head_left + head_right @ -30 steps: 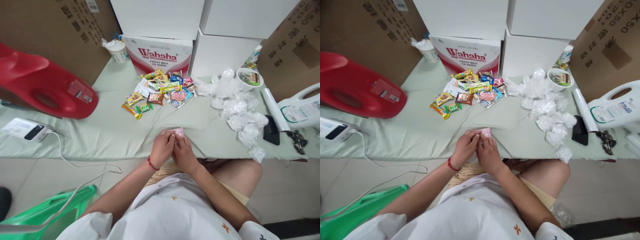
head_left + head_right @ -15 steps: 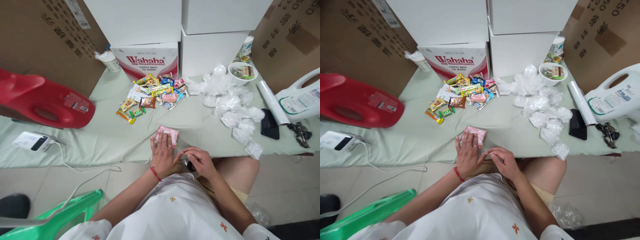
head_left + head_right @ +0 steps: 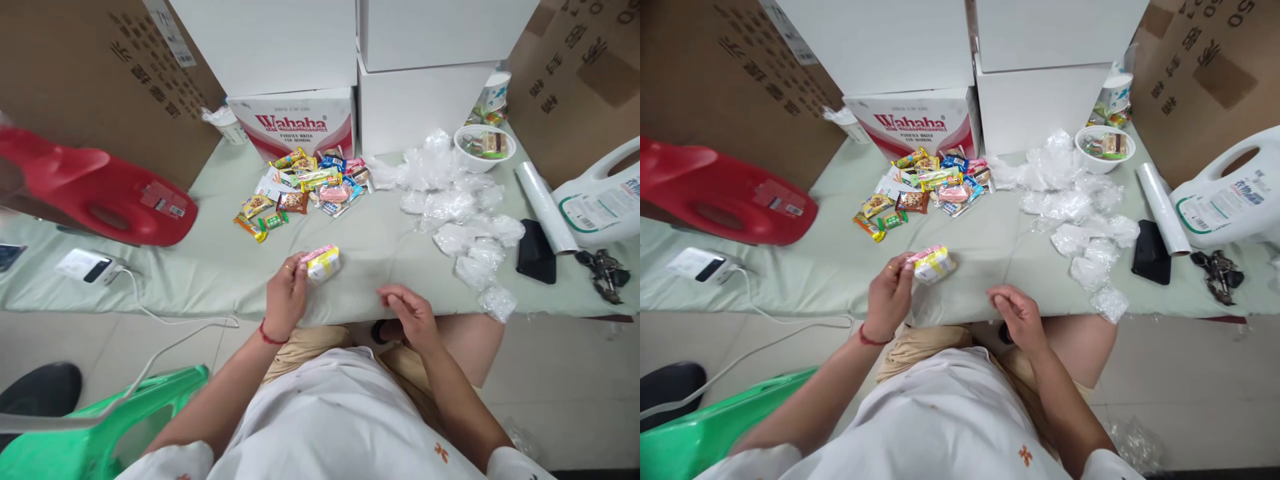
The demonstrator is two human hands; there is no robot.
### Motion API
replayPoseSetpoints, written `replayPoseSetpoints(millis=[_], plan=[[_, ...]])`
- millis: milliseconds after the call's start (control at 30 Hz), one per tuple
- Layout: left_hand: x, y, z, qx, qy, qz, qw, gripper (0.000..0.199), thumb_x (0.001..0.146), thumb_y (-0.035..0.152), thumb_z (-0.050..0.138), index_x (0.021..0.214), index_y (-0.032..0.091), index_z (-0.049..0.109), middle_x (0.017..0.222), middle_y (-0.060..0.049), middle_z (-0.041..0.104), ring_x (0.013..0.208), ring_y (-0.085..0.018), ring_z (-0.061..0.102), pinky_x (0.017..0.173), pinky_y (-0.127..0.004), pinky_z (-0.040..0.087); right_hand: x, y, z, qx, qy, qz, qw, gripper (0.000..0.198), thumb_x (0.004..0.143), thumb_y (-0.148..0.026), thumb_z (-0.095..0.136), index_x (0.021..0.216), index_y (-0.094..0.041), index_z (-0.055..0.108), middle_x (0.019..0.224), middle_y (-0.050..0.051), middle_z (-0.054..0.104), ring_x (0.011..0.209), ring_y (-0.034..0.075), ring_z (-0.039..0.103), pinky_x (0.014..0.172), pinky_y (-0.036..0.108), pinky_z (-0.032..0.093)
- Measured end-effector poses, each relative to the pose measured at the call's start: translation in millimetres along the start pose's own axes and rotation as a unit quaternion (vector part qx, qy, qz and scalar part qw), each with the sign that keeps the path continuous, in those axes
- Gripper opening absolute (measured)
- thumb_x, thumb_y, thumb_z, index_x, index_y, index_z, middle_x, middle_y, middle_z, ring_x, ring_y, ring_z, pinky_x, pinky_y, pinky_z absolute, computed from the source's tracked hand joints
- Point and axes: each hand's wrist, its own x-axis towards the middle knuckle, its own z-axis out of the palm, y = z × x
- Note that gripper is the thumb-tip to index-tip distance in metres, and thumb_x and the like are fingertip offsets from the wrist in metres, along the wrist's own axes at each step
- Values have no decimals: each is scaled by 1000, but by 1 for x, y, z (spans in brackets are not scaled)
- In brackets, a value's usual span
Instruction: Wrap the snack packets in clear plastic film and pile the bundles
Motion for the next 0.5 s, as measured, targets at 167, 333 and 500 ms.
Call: replayPoseSetpoints(millis=[167,333,500], plan=[[-9,34,22,-354,-73,-233,903,46,76,57,81,98,19,66,91,-3,74,83,-18,69,81,-33,57,31,-9,21,142,-77,42,986,75,81,-65,77,145,-31,57,148,8,60,134,29,58,110,44,50],[-14,44,56,-344,-116,-269,892,45,76,57,80,94,20,62,89,-3,73,80,-18,69,78,-35,58,30,-6,22,103,-10,103,989,54,82,-57,79,123,-23,69,119,7,75,105,25,71,94,38,58],[-3,17,47,-146,-106,-153,972,42,90,57,61,108,19,61,98,-8,72,92,-24,71,86,-41,58,17,-13,-31,34,48,125,990,46,82,-54,79,115,-21,72,112,9,78,98,26,73,85,39,62]])
